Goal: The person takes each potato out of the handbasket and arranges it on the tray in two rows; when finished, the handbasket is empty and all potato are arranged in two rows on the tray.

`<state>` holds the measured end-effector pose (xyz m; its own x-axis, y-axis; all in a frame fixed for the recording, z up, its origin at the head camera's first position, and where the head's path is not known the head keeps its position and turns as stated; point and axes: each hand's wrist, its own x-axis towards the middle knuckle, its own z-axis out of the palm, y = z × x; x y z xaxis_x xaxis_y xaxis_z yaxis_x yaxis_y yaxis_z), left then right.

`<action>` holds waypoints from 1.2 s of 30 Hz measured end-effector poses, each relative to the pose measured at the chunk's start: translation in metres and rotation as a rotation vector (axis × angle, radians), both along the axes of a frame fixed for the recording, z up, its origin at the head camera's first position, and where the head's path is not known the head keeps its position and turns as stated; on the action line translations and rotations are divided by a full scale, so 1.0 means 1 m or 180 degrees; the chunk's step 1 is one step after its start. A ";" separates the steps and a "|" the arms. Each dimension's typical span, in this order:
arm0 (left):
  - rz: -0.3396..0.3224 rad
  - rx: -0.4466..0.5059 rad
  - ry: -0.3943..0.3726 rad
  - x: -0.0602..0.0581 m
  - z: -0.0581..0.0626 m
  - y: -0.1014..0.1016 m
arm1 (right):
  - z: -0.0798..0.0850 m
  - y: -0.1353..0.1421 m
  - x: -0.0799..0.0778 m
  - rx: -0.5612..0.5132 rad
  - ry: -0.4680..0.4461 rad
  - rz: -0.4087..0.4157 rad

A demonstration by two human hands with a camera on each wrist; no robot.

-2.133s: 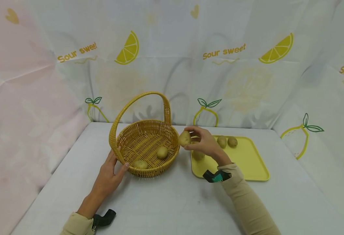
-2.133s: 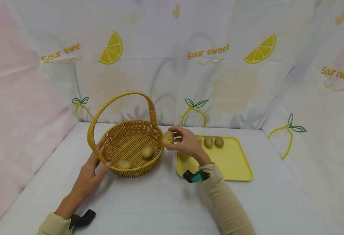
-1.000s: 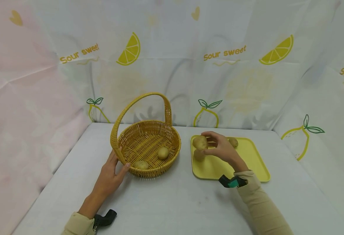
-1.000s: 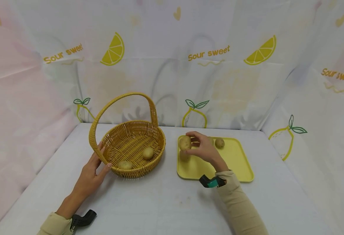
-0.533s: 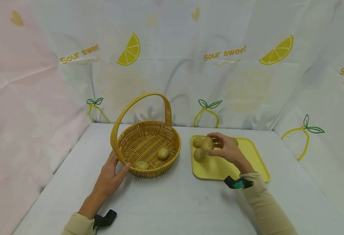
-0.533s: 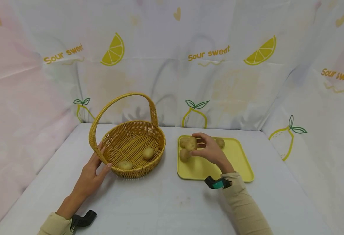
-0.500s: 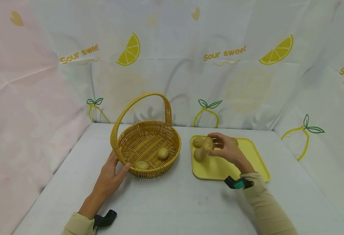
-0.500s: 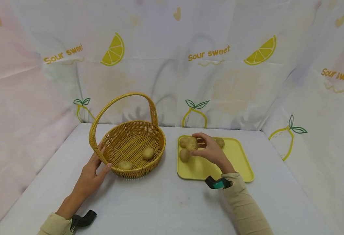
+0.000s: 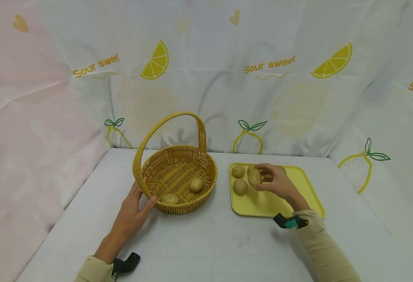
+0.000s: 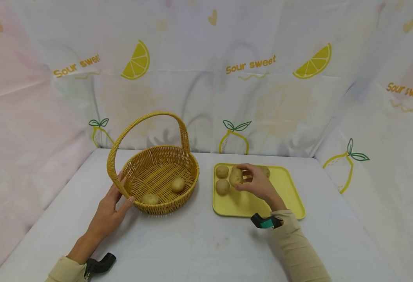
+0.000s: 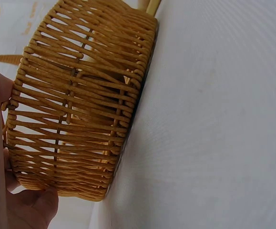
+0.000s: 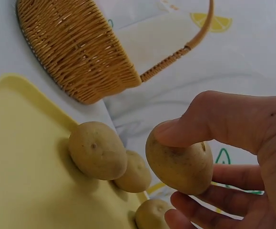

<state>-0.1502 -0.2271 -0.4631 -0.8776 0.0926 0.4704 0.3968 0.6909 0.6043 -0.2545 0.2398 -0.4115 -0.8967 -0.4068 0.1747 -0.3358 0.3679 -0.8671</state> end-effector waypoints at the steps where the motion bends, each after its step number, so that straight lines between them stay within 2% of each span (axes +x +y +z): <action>1: -0.0003 -0.0001 0.0001 0.000 0.000 0.000 | -0.001 0.001 0.000 0.0011 -0.0008 -0.0010; 13: 0.0021 -0.0014 0.0018 0.000 -0.001 0.000 | -0.016 0.008 -0.005 0.0152 -0.0069 -0.0027; 26: 0.0017 -0.0029 0.0000 0.000 -0.001 -0.001 | -0.023 0.007 -0.006 0.0190 -0.0178 0.0010; 36: 0.0003 -0.0020 0.0013 0.000 0.000 -0.001 | -0.031 0.008 -0.010 0.0311 -0.0146 0.0042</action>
